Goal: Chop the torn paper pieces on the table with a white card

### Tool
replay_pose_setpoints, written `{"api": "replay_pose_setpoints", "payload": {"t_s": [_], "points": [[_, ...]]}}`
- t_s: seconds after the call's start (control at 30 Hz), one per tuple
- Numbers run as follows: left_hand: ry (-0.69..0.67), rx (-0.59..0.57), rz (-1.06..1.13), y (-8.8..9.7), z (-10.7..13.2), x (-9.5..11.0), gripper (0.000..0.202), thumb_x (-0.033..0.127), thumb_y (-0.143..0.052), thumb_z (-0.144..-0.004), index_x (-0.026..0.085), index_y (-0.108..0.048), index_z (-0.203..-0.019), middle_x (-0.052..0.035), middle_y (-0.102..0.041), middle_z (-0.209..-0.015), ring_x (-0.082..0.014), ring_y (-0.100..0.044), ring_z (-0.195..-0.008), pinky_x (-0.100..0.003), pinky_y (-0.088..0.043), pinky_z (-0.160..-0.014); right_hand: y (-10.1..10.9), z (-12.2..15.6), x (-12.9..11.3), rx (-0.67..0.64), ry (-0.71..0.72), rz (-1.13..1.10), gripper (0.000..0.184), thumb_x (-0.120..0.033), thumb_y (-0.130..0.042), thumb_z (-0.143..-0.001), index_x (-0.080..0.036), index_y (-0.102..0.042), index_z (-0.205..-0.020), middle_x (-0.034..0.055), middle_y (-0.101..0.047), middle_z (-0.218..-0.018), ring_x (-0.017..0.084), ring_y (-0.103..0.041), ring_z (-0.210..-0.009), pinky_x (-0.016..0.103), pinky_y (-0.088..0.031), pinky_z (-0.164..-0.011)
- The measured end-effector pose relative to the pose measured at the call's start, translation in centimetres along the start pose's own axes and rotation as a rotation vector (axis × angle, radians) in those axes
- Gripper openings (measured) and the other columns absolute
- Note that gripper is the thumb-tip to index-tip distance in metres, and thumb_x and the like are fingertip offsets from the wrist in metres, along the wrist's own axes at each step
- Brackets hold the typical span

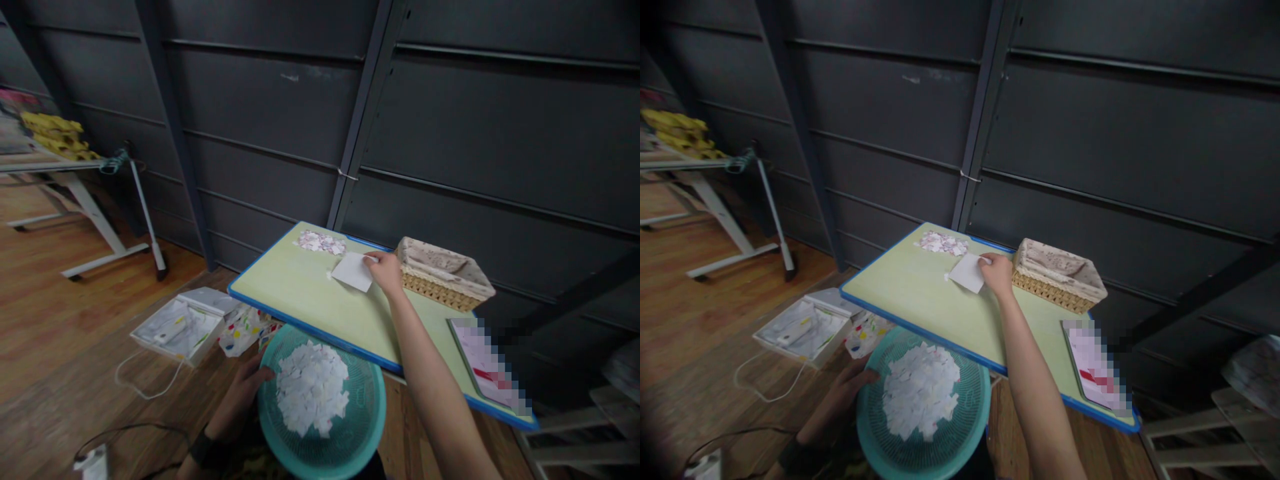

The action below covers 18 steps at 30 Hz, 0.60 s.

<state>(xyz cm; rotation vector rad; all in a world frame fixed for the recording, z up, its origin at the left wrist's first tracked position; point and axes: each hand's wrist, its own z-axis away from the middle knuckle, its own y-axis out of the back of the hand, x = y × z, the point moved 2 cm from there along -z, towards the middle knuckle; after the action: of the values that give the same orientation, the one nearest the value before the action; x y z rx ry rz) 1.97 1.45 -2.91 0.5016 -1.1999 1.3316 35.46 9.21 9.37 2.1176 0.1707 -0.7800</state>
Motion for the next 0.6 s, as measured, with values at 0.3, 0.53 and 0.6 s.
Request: {"api": "replay_pose_setpoints", "payload": {"t_s": [0.3, 0.53, 0.6], "points": [[0.028, 0.043, -0.003, -0.4, 0.6, 0.3, 0.049, 0.018, -0.065, -0.062, 0.018, -0.068, -0.111, -0.0053, -0.077, -0.103, -0.027, -0.069, -0.091, -0.032, -0.052, -0.074, -0.7, -0.2, 0.7, -0.111, -0.045, -0.247, 0.039, -0.035, -0.053, -0.065, -0.01, -0.075, -0.086, 0.0107, -0.072, -0.08, 0.022, -0.062, -0.071, 0.029, -0.043, -0.063], [0.041, 0.035, 0.029, -0.2, 0.5, 0.2, 0.047, 0.02, -0.066, -0.063, 0.019, -0.068, -0.109, -0.0053, -0.078, -0.101, -0.0259, -0.069, -0.089, -0.033, -0.052, -0.078, -1.2, -0.1, 0.6, -0.173, -0.061, -0.337, 0.037, -0.034, -0.058, -0.062, -0.01, -0.075, -0.083, 0.0092, -0.071, -0.078, 0.02, -0.059, -0.068, 0.027, -0.039, -0.059], [0.042, 0.039, 0.023, -0.1, 0.3, 0.1, 0.046, 0.021, -0.066, -0.062, 0.02, -0.069, -0.108, -0.0049, -0.078, -0.101, -0.026, -0.07, -0.088, -0.033, -0.052, -0.077, -1.3, 0.1, 0.6, -0.239, -0.077, -0.41, 0.037, -0.034, -0.061, -0.061, -0.009, -0.075, -0.084, 0.0087, -0.071, -0.076, 0.019, -0.058, -0.065, 0.026, -0.038, -0.056]]}}
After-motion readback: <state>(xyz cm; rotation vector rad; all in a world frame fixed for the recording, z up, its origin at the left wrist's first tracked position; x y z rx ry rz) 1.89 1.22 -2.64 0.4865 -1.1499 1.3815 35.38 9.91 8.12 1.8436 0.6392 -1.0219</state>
